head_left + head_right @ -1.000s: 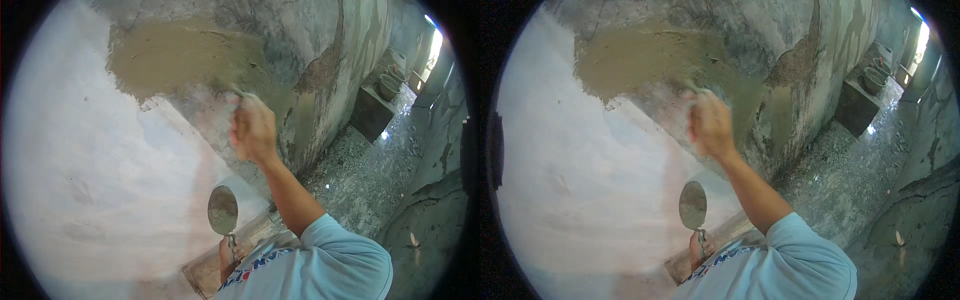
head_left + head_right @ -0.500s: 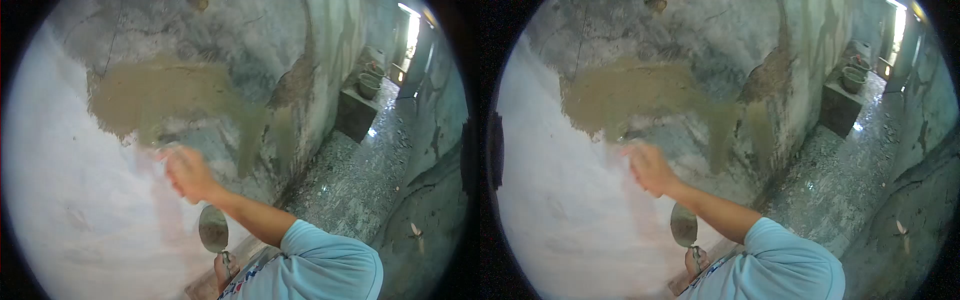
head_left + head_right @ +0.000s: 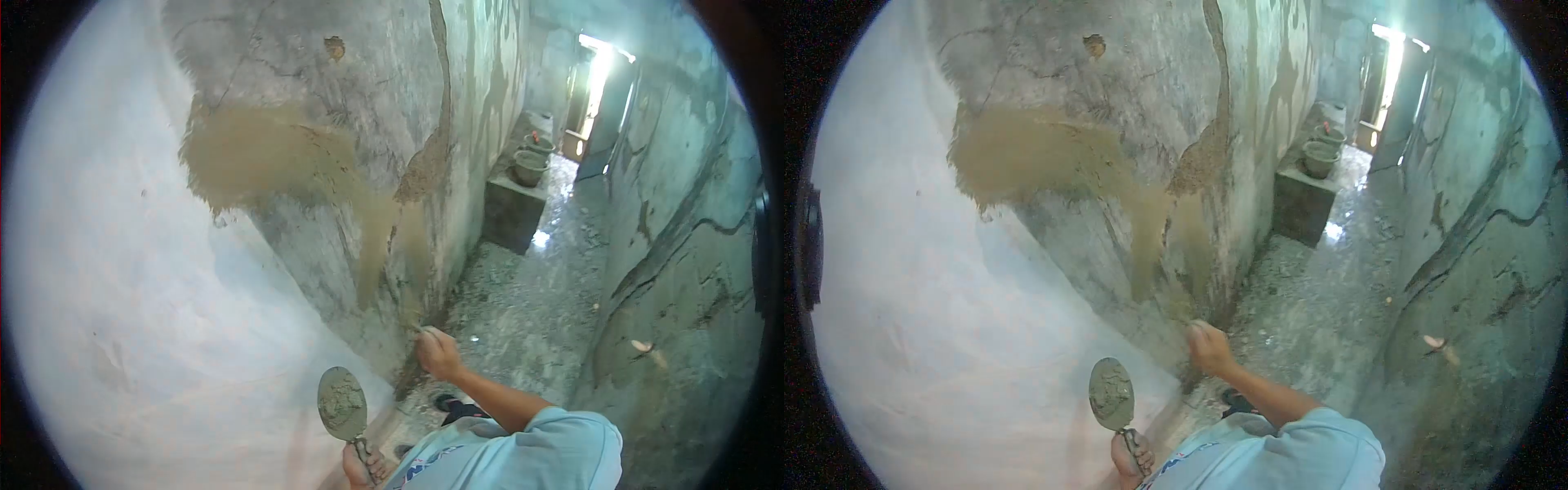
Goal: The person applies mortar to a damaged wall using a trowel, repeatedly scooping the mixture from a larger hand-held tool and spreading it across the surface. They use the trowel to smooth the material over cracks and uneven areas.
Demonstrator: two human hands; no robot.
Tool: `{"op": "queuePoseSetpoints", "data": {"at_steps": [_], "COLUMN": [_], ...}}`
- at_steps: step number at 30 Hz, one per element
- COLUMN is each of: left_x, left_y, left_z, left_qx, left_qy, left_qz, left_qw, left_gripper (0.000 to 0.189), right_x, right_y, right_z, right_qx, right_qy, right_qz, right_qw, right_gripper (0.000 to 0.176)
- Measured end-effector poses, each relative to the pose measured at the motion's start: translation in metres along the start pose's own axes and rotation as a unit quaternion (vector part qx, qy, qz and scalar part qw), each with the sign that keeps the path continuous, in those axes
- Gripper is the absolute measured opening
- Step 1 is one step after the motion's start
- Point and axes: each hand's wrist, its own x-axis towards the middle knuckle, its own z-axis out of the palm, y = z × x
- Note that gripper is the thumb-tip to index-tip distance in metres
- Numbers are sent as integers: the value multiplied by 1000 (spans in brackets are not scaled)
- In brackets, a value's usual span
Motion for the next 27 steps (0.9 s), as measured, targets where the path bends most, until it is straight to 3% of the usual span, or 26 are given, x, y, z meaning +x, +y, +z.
{"op": "queuePoseSetpoints", "data": {"at_steps": [2,4,6,7,8,9,12,16,18,21,23,24,25,26,27], "left_x": [-1,0,4,4,2,6,-5,-31,-39,-33,-29,-27,-39,-32,-24], "left_y": [-1,-3,-8,-11,-13,-15,-17,-22,-35,-68,-88,-99,-102,-113,-128], "left_z": [-10,-22,-29,-29,-30,-36,-13,31,48,56,66,79,104,115,121], "left_qx": [-20,-11,-30,-1,31,63,81,110,93,110,84,70,41,34,25], "left_qy": [-30,-28,-94,-100,-104,-132,-153,-91,-72,-51,-19,-6,18,43,65], "left_qz": [-36,-67,-57,-42,-26,-16,58,97,103,111,133,145,131,132,133], "left_qw": [999,997,993,994,994,989,983,985,988,986,987,987,990,990,989], "left_gripper": [45,47,37,34,31,19,8,14,9,25,26,27,27,26,26], "right_x": [-49,-108,-178,-214,-253,-294,-386,-371,-346,-291,-234,-208,-175,-147,-124], "right_y": [44,81,129,156,173,180,181,178,180,200,241,240,217,203,197], "right_z": [-63,-123,-201,-242,-275,-303,-356,-380,-383,-383,-385,-391,-383,-375,-370], "right_qx": [6,-80,-320,-563,-705,-740,-713,-666,-669,-711,-785,-731,-562,-413,-343], "right_qy": [85,179,141,2,-115,-173,-190,-230,-241,-248,-268,-205,-45,83,134], "right_qz": [159,236,308,317,302,311,365,439,426,346,276,296,364,376,365], "right_qw": [983,952,885,763,631,571,568,558,560,560,487,579,742,825,855], "right_gripper": [21,20,21,25,29,34,23,24,24,25,27,32,37,42,47]}}
